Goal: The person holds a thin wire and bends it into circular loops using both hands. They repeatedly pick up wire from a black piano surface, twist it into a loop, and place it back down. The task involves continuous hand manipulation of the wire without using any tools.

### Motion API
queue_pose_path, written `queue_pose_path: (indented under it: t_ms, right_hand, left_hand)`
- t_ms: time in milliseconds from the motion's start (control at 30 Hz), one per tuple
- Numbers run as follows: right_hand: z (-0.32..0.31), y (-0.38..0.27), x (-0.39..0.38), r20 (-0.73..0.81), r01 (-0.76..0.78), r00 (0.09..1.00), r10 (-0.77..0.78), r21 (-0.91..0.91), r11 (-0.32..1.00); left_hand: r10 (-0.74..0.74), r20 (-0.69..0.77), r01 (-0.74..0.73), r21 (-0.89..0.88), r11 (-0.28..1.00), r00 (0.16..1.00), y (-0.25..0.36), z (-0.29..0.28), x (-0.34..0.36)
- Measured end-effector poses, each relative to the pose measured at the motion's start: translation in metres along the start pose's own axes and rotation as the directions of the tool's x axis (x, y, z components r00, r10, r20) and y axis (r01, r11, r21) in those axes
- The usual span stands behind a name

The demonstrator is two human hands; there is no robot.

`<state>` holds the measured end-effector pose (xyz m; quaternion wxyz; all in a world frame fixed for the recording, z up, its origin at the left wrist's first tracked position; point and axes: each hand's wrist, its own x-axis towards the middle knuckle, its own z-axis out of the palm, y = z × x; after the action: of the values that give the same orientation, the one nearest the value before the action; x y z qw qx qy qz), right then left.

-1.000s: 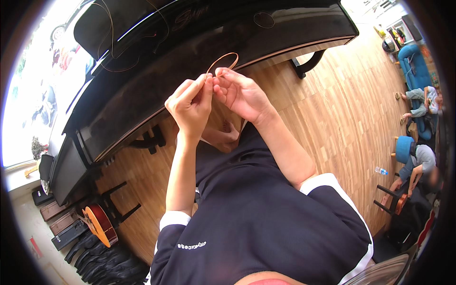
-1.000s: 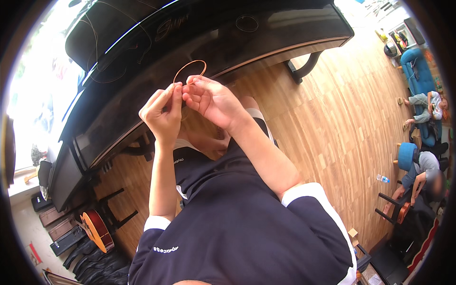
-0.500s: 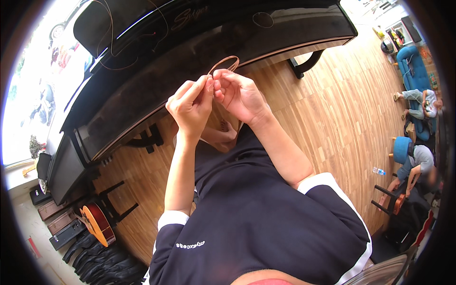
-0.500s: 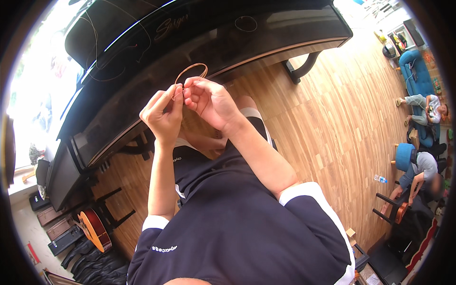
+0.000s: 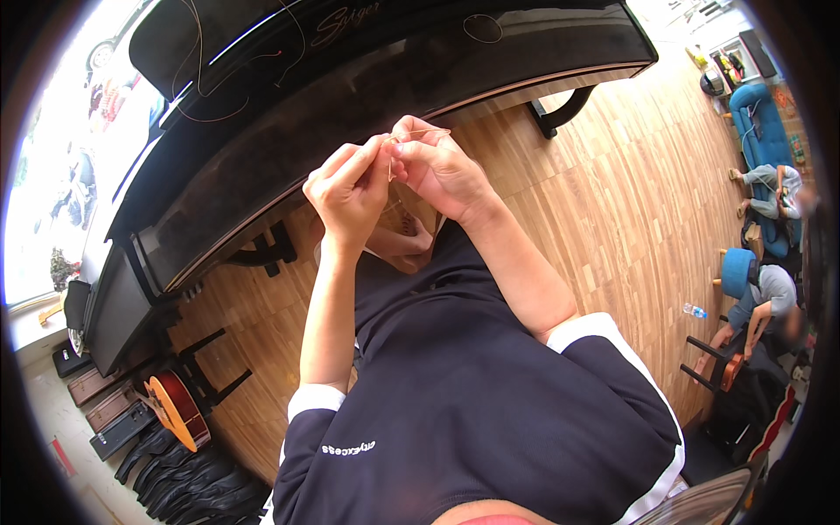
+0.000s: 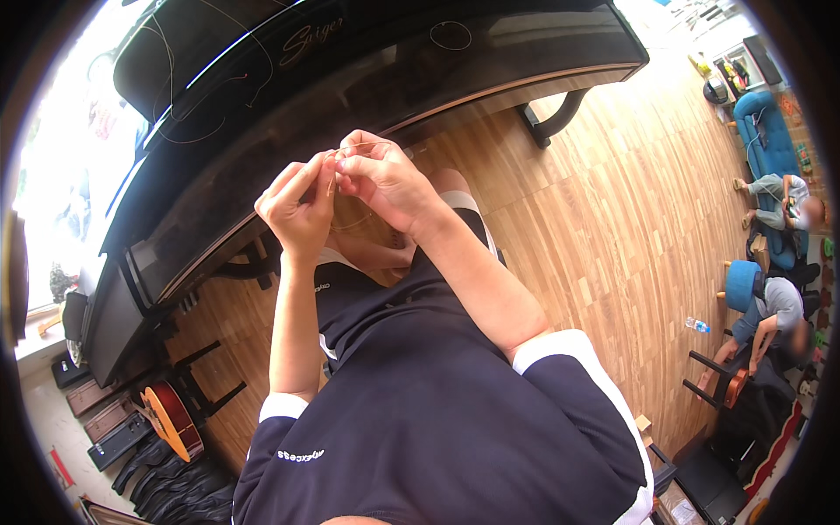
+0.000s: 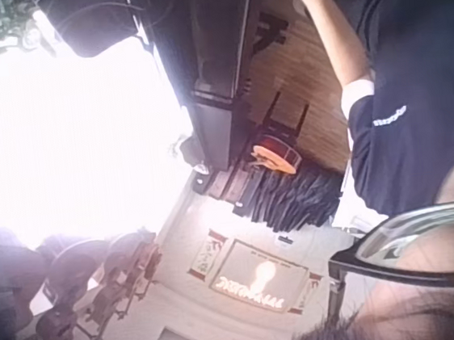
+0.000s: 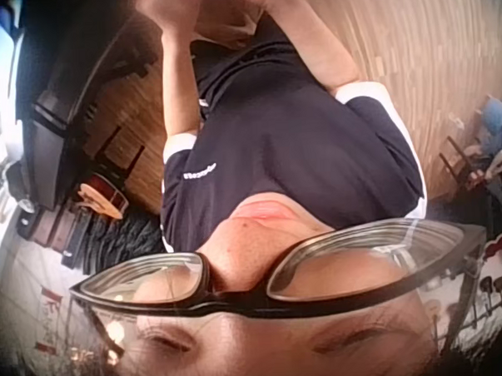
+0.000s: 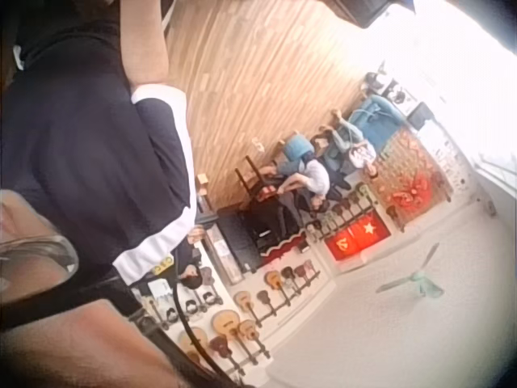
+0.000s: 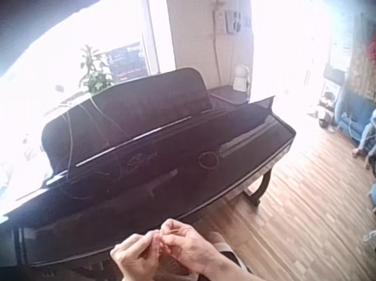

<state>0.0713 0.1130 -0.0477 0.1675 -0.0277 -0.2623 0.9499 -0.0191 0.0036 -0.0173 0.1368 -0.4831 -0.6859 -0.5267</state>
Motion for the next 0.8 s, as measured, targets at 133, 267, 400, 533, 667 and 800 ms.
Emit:
queue_pose_path:
  t_ms: [133,267,400,533,667,800]
  right_hand:
    - [0.004,-0.001,-0.001,-0.071,0.002,0.997,-0.007,-0.078,0.997]
    - [0.001,-0.002,-0.005,-0.077,0.002,0.997,-0.020,-0.220,0.975]
    - [0.005,-0.009,-0.015,-0.091,-0.012,0.996,-0.018,-0.319,0.948]
    - [-0.007,-0.010,-0.019,-0.095,-0.025,0.995,-0.019,-0.437,0.899]
    - [-0.014,-0.014,-0.018,-0.177,0.040,0.969,-0.174,-0.580,0.814]
    - [-0.018,-0.025,-0.017,-0.176,0.052,0.956,-0.235,-0.686,0.726]
  left_hand:
    - [-0.003,0.031,0.004,-0.007,1.000,1.000,0.000,0.001,-0.001]
    - [-0.024,-0.019,0.024,0.011,1.000,1.000,-0.003,0.001,-0.001]
    - [-0.098,-0.030,0.099,0.034,0.994,0.995,-0.002,-0.003,0.004]
    - [-0.151,-0.005,0.151,0.014,0.988,0.989,-0.008,-0.007,0.005]
    - [-0.245,0.022,0.246,-0.140,0.959,0.969,-0.017,-0.007,0.000]
    - [-0.459,0.125,0.467,-0.409,0.784,0.880,-0.013,-0.010,0.000]
